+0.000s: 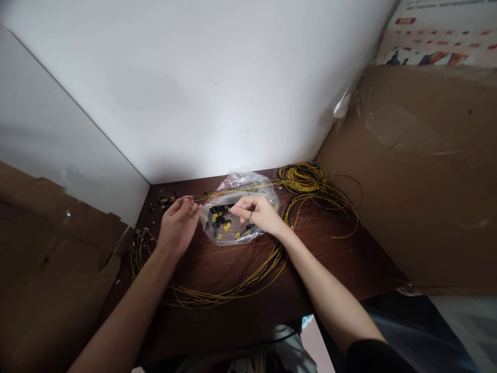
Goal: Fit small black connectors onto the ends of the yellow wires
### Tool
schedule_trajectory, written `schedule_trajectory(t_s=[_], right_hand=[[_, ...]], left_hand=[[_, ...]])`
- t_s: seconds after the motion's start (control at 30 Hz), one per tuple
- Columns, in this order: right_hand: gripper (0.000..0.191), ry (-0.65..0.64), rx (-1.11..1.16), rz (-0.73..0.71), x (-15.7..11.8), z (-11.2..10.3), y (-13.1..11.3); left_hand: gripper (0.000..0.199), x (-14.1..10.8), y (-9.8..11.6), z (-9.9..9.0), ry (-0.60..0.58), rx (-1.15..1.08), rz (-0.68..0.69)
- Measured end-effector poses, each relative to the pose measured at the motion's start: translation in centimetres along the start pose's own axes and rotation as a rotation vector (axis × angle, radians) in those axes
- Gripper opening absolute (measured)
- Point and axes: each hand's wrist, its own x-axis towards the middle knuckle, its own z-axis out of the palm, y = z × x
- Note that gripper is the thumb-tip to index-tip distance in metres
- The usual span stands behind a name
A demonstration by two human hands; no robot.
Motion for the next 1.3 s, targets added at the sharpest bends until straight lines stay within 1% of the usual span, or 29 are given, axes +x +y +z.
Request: schedule_trajectory(t_s=[0.07, 0.1, 0.17, 0.37, 0.57, 0.63, 0.77, 0.9, 1.0, 1.13, 1.3], right_hand=[[0.028, 0.005, -0.029, -0.018, 0.0, -0.1, 0.0], [0.028, 0.002, -0.039, -0.024, -0.1, -0.2, -0.1], [0.027, -0.014, -0.048, -0.019, -0.1, -0.1, -0.1], [0.026, -0.071, -0.034, -0.007, -0.1, 0.6, 0.0], [0.028, -0.124, 0.013, -0.008, -0.2, 0.8, 0.4], [0.026, -0.123, 0.015, -0.005, -0.2, 0.8, 0.4], [0.024, -0.105, -0.008, -0.012, -0.1, 0.8, 0.3], [0.024, -0.101, -0.017, -0.018, -0.1, 0.7, 0.5], [0.025, -0.106, -0.007, -0.01, -0.1, 0.7, 0.8], [0.025, -0.113, 0.019, -0.002, -0.2, 0.7, 0.7], [0.025, -0.128, 0.019, 0.041, -0.2, 0.8, 0.4]], left_hand=[[0.023, 0.2, 0.2, -0.1, -0.001, -0.146, -0.085], [0.023, 0.2, 0.2, 0.0, -0.01, -0.164, -0.102], [0.023, -0.1, 0.2, 0.2, -0.048, -0.103, -0.094], [0.016, -1.7, -0.5, 1.0, -0.2, 0.452, 0.131], [0.015, -1.9, -1.0, 0.8, -0.427, 0.697, 0.334], [0.017, -1.9, -0.9, 0.7, -0.475, 0.753, 0.399], [0.019, -1.9, -0.7, 0.7, -0.497, 0.816, 0.489], [0.02, -1.9, -0.8, 0.6, -0.497, 0.857, 0.525], [0.02, -1.9, -1.0, 0.6, -0.492, 0.88, 0.561], [0.019, -1.9, -1.2, 0.5, -0.473, 0.918, 0.648], [0.017, -1.8, -1.2, 0.4, -0.472, 0.889, 0.733]])
